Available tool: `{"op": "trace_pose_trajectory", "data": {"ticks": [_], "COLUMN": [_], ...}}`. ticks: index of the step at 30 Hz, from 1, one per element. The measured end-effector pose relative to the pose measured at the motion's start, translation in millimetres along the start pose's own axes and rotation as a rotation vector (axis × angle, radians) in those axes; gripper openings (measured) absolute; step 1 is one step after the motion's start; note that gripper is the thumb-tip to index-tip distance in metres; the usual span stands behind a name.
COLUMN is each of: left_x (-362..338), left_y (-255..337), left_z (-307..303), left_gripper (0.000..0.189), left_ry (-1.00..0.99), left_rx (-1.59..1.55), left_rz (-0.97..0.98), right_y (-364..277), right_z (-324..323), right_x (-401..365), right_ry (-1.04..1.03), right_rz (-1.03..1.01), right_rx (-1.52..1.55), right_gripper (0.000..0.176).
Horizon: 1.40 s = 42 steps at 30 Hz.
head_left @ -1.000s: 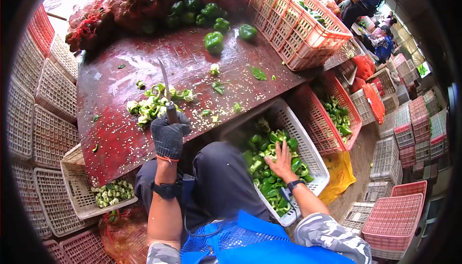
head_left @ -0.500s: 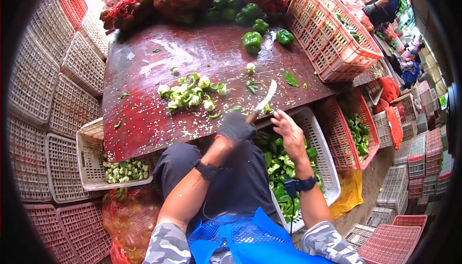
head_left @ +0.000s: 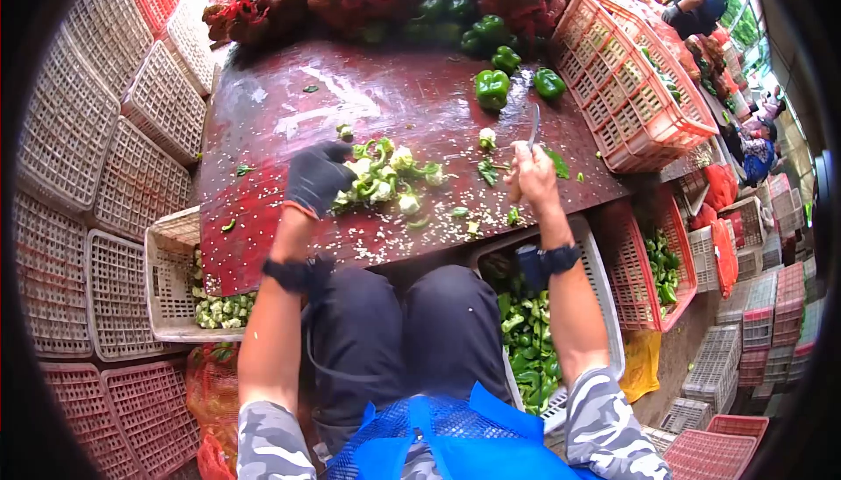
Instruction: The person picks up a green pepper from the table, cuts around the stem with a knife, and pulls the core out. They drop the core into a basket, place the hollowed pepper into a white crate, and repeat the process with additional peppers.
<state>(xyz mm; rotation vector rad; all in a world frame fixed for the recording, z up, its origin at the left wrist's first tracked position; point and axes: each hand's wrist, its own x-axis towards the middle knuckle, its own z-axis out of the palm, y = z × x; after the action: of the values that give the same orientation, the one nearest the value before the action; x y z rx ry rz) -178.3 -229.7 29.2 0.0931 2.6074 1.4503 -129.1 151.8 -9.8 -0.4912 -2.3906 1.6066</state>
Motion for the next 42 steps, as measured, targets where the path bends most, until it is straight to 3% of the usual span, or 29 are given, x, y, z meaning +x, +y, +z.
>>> {"op": "trace_pose_trajectory", "data": {"ticks": [2, 3, 5, 6, 7, 9, 10, 11, 13, 16, 18, 21, 22, 24, 26, 27, 28, 29, 30, 31, 32, 33, 34, 36, 38, 40, 42], "left_x": [49, 64, 92, 97, 81, 110, 96, 108, 128, 115, 103, 101, 107, 105, 77, 70, 70, 45, 0, -19, -19, -14, -32, -73, -94, -95, -74], "left_y": [-74, -96, -135, -149, -115, -142, -106, -107, -102, -68, -60, -76, -86, -112, -127, -137, -181, -178, -177, -172, -211, -251, -264, -266, -284, -289, -272], "left_z": [-11, -16, -1, 2, 3, 30, 27, 36, 56, 58, 50, 38, 33, 17, -25, -46, -64, -101, -121, -152, -186, -221, -248, -279, -316, -331, -312], "left_gripper": [0.057, 0.072, 0.076, 0.08, 0.087, 0.09, 0.087, 0.088, 0.076, 0.081, 0.071, 0.066, 0.069, 0.064, 0.055, 0.053, 0.048, 0.045, 0.041, 0.039, 0.039, 0.04, 0.037, 0.038, 0.051, 0.058, 0.066], "left_ry": [0.273, 0.299, 0.342, 0.375, 0.293, 0.257, 0.215, 0.147, -0.076, -0.105, -0.106, -0.165, -0.216, -0.189, -0.251, -0.206, -0.072, -0.14, -0.081, -0.034, -0.057, -0.081, -0.045, 0.119, 0.232, 0.241, 0.264], "left_rx": [0.178, 0.321, 0.299, 0.279, 0.218, 0.088, 0.195, 0.177, 0.061, 0.339, 0.396, 0.249, 0.211, 0.286, -0.007, 0.072, 0.14, 0.149, -0.38, -0.123, 0.137, 0.398, 0.417, 0.164, 0.455, 0.347, 0.141], "left_rz": [0.157, 0.161, 0.212, 0.27, 0.215, 0.409, 0.436, 0.455, 0.341, 0.452, 0.526, 0.478, 0.483, 0.441, 0.337, 0.202, 0.365, 0.286, -0.042, 0.098, 0.13, 0.168, 0.167, -0.082, -0.052, -0.085, -0.044], "right_y": [-4, -1, 18, 28, 8, -10, -6, -24, -28, -41, -36, -51, -58, -79, -75, -77, -82, -82, -133, -141, -111, -125, -147, -146, -163, -178, -169], "right_z": [4, 11, 29, 36, 41, 53, 61, 68, 81, 109, 130, 161, 176, 207, 247, 267, 294, 321, 329, 344, 397, 418, 428, 460, 446, 408, 359], "right_x": [29, 38, 55, 61, 51, 31, 26, 11, 0, -31, -38, -40, -40, -39, -38, -41, -48, -57, -74, -98, -110, -128, -141, -160, -161, -135, -103], "right_ry": [-0.015, -0.025, 0.032, -0.097, -0.205, -0.362, -0.416, -0.463, -0.585, -0.61, -0.56, -0.583, -0.611, -0.73, -0.744, -0.783, -0.827, -0.722, -0.986, -0.907, -0.821, -0.957, -1.064, -1.117, -1.075, -1.195, -1.067], "right_rz": [0.001, -0.007, -0.333, -0.334, -0.345, -0.371, -0.389, -0.376, -0.475, -0.585, -0.597, -0.56, -0.539, -0.696, -0.832, -0.759, -0.697, -0.979, -0.921, -0.807, -0.835, -0.776, -0.761, -0.79, -0.873, -0.784, -0.823], "right_rx": [-0.282, -0.284, -0.581, -0.59, -0.58, -0.557, -0.548, -0.551, -0.544, -0.585, -0.603, -0.59, -0.581, -0.521, -0.459, -0.456, -0.437, -0.297, -0.122, -0.085, -0.175, -0.236, -0.158, 0.156, 0.145, -0.117, -0.171], "right_gripper": [0.051, 0.051, 0.065, 0.082, 0.088, 0.099, 0.105, 0.111, 0.12, 0.129, 0.13, 0.129, 0.123, 0.117, 0.11, 0.109, 0.108, 0.101, 0.087, 0.073, 0.068, 0.073, 0.077, 0.066, 0.055, 0.035, 0.024]}}
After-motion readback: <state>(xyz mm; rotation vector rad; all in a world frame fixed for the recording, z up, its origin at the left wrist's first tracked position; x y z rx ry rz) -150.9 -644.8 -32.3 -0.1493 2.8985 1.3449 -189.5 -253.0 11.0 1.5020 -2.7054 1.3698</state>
